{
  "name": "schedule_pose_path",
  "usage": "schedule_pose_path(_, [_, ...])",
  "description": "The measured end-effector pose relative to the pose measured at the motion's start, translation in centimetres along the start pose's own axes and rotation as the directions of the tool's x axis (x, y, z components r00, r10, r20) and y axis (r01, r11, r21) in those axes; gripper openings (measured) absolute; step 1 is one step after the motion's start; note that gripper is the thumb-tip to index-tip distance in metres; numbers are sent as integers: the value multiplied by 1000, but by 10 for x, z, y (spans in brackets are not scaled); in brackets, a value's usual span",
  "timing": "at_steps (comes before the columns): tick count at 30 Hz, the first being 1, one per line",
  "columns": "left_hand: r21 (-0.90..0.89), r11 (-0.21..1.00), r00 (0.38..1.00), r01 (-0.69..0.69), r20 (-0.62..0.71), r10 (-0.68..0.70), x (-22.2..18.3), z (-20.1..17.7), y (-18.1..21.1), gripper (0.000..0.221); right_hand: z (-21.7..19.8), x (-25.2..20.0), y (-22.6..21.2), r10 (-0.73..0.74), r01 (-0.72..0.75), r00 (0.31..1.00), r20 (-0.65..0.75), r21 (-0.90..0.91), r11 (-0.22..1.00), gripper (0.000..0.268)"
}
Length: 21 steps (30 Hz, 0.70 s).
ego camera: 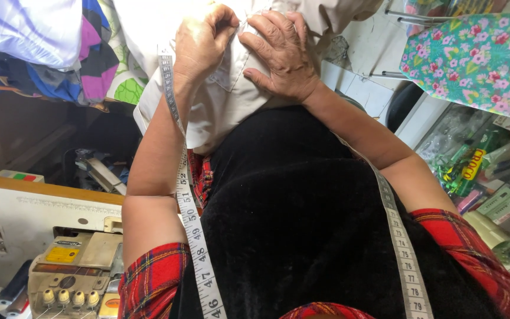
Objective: Measuring and inspecting a white garment on a workbench using a flexible measuring tape.
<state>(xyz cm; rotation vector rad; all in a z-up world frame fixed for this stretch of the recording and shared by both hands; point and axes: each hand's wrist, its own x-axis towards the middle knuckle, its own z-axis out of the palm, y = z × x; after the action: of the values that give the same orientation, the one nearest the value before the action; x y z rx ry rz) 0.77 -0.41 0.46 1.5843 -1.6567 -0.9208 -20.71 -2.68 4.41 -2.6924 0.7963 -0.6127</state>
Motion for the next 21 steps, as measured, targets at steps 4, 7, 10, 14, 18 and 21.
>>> schedule_pose_path(4, [2,999,999,-42,-31,42,-1,0,3,8,0,0,1,-8,8,1000,-23,4,1000,67])
schedule_pose_path(7, [40,998,997,-46,-56,48,-2,4,1,8,2,-1,3,-6,7,1000,-31,22,1000,66])
schedule_pose_path(10, [76,997,997,-31,-72,36,-4,5,6,9,3,-2,4,-3,5,999,-35,44,999,65])
schedule_pose_path(14, [146,988,993,-40,-104,55,-5,11,3,6,3,-2,4,-3,7,999,-50,73,997,64])
schedule_pose_path(18, [249,967,991,-49,-112,79,-4,15,13,6,4,-4,5,-8,10,999,-44,52,999,64])
schedule_pose_path(21, [319,946,988,-53,-122,96,-1,18,18,7,4,-3,5,3,-2,1000,-23,55,999,66])
